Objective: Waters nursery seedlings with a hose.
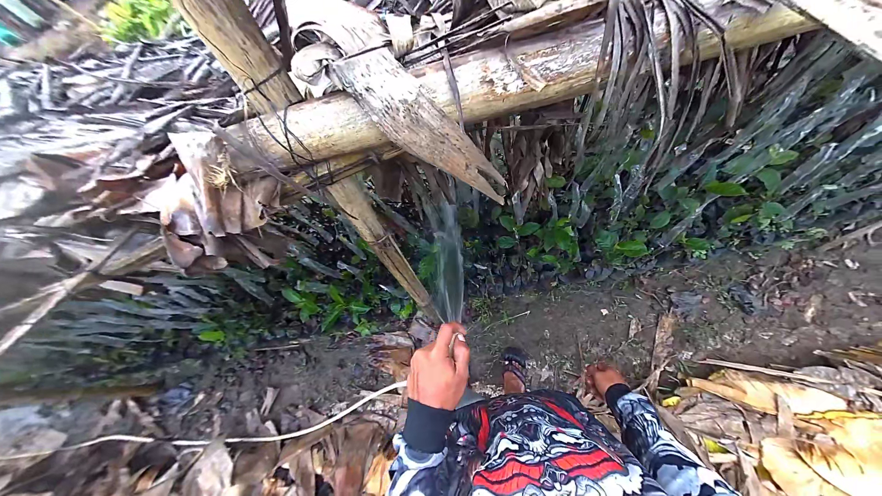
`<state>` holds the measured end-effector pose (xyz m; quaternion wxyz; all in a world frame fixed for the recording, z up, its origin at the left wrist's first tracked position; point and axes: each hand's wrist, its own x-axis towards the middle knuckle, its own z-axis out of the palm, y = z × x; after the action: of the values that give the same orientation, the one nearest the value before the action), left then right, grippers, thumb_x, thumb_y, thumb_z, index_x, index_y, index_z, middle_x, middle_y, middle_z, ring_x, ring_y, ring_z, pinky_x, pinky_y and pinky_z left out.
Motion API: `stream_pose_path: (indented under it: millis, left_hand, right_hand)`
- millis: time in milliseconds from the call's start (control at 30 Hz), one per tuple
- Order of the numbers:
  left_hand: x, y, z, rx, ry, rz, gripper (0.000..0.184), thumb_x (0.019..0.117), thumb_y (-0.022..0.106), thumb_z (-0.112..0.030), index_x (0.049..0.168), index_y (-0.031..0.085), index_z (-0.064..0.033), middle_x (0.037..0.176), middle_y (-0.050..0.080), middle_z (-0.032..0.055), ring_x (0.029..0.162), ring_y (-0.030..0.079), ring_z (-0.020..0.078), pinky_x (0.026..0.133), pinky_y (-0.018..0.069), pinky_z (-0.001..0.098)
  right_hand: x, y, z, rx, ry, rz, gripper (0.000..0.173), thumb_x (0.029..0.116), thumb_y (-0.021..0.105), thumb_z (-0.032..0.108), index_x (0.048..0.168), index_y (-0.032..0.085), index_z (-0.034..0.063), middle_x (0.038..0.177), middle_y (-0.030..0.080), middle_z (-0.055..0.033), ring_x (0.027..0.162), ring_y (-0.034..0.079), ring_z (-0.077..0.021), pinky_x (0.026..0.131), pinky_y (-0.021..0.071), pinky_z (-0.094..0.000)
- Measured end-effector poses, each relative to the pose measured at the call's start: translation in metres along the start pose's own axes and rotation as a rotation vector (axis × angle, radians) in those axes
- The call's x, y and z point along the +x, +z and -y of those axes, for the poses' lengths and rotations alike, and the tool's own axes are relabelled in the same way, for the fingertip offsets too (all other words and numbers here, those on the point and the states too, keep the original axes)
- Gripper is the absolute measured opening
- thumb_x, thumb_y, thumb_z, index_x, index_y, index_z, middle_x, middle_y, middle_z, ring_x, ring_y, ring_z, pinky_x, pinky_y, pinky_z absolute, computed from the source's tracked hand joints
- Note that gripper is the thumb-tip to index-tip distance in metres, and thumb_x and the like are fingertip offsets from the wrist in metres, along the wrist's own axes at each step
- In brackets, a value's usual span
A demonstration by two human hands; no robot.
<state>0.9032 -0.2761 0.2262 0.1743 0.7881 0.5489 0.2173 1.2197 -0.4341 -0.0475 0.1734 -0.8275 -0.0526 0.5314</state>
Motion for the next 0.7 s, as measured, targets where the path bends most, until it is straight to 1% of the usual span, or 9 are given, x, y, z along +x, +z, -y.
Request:
stream_pose_path:
  millis: [100, 233, 300, 367, 467, 500, 567, 633, 700]
  left_hand:
    - [0.008, 0.004, -0.005, 0.007, -0.005, 0.011, 0.035, 0.0985, 0.044, -0.030, 0.109, 0.073, -0.0135, 0.061, 0.064, 0.0047, 0.051, 0.063, 0.0232, 0.048, 0.0508, 0.0459]
    - [0.019, 0.004, -0.011, 0.010, 0.002, 0.024, 0.035, 0.0990, 0.044, -0.029, 0.111, 0.073, -0.0129, 0.064, 0.066, 0.0061, 0.054, 0.065, 0.0251, 0.051, 0.0522, 0.0470]
    - [0.023, 0.006, -0.013, 0.001, 0.006, 0.050, 0.035, 0.0989, 0.045, -0.028, 0.112, 0.073, -0.0133, 0.066, 0.067, 0.0067, 0.056, 0.066, 0.0254, 0.052, 0.0527, 0.0478]
    - [0.027, 0.006, -0.015, -0.001, -0.003, 0.041, 0.034, 0.0992, 0.045, -0.029, 0.112, 0.073, -0.0138, 0.065, 0.067, 0.0066, 0.056, 0.066, 0.0253, 0.052, 0.0524, 0.0479]
    - [0.030, 0.007, -0.021, 0.002, 0.000, 0.071, 0.035, 0.0991, 0.045, -0.028, 0.113, 0.073, -0.0132, 0.066, 0.067, 0.0070, 0.056, 0.066, 0.0255, 0.053, 0.0522, 0.0479]
    - [0.030, 0.007, -0.023, -0.002, 0.012, 0.098, 0.035, 0.0994, 0.045, -0.028, 0.114, 0.073, -0.0129, 0.067, 0.067, 0.0072, 0.057, 0.066, 0.0258, 0.054, 0.0528, 0.0481]
    - [0.032, 0.007, -0.025, -0.006, 0.029, 0.092, 0.034, 0.0991, 0.045, -0.027, 0.113, 0.073, -0.0128, 0.066, 0.067, 0.0066, 0.056, 0.066, 0.0251, 0.053, 0.0526, 0.0473]
    - [0.035, 0.006, -0.025, 0.003, 0.015, 0.044, 0.034, 0.0991, 0.045, -0.028, 0.112, 0.073, -0.0133, 0.066, 0.067, 0.0062, 0.056, 0.066, 0.0246, 0.053, 0.0523, 0.0469]
    - [0.037, 0.004, -0.027, 0.018, 0.003, 0.049, 0.034, 0.0994, 0.045, -0.029, 0.113, 0.073, -0.0142, 0.067, 0.067, 0.0064, 0.057, 0.066, 0.0251, 0.054, 0.0528, 0.0476]
  right_hand:
    - [0.007, -0.002, -0.019, -0.003, 0.013, 0.006, 0.040, 0.1135, 0.042, 0.028, 0.137, 0.058, -0.0004, 0.105, 0.067, -0.0202, 0.080, 0.063, -0.0253, 0.075, 0.0530, -0.0428]
    - [0.004, -0.005, -0.030, 0.018, 0.040, 0.007, 0.039, 0.1136, 0.041, 0.026, 0.133, 0.060, -0.0017, 0.103, 0.066, -0.0208, 0.079, 0.062, -0.0253, 0.076, 0.0530, -0.0430]
    - [0.003, -0.007, -0.031, 0.008, 0.047, 0.005, 0.039, 0.1136, 0.041, 0.027, 0.131, 0.062, -0.0004, 0.097, 0.065, -0.0177, 0.074, 0.060, -0.0230, 0.071, 0.0523, -0.0415]
    - [0.004, -0.009, -0.029, 0.007, 0.053, 0.000, 0.039, 0.1137, 0.041, 0.029, 0.131, 0.061, 0.0001, 0.095, 0.065, -0.0166, 0.072, 0.060, -0.0227, 0.068, 0.0515, -0.0408]
    - [0.008, -0.014, -0.024, 0.001, 0.035, 0.000, 0.041, 0.1136, 0.040, 0.029, 0.134, 0.061, -0.0004, 0.110, 0.067, -0.0222, 0.086, 0.065, -0.0289, 0.079, 0.0532, -0.0463]
    - [0.009, -0.015, -0.023, -0.004, 0.021, -0.005, 0.041, 0.1135, 0.040, 0.029, 0.134, 0.061, -0.0002, 0.110, 0.067, -0.0223, 0.086, 0.065, -0.0289, 0.079, 0.0532, -0.0464]
    - [0.011, -0.019, -0.018, -0.010, 0.011, -0.009, 0.040, 0.1136, 0.040, 0.029, 0.133, 0.061, 0.0007, 0.107, 0.066, -0.0209, 0.083, 0.063, -0.0272, 0.077, 0.0531, -0.0449]
    - [0.009, -0.022, -0.013, 0.019, 0.020, -0.021, 0.038, 0.1134, 0.041, 0.029, 0.131, 0.062, 0.0017, 0.101, 0.066, -0.0182, 0.077, 0.061, -0.0243, 0.072, 0.0522, -0.0423]
    - [0.005, -0.025, -0.010, 0.051, 0.029, -0.027, 0.038, 0.1137, 0.040, 0.029, 0.130, 0.062, 0.0022, 0.095, 0.065, -0.0157, 0.073, 0.060, -0.0217, 0.068, 0.0512, -0.0400]
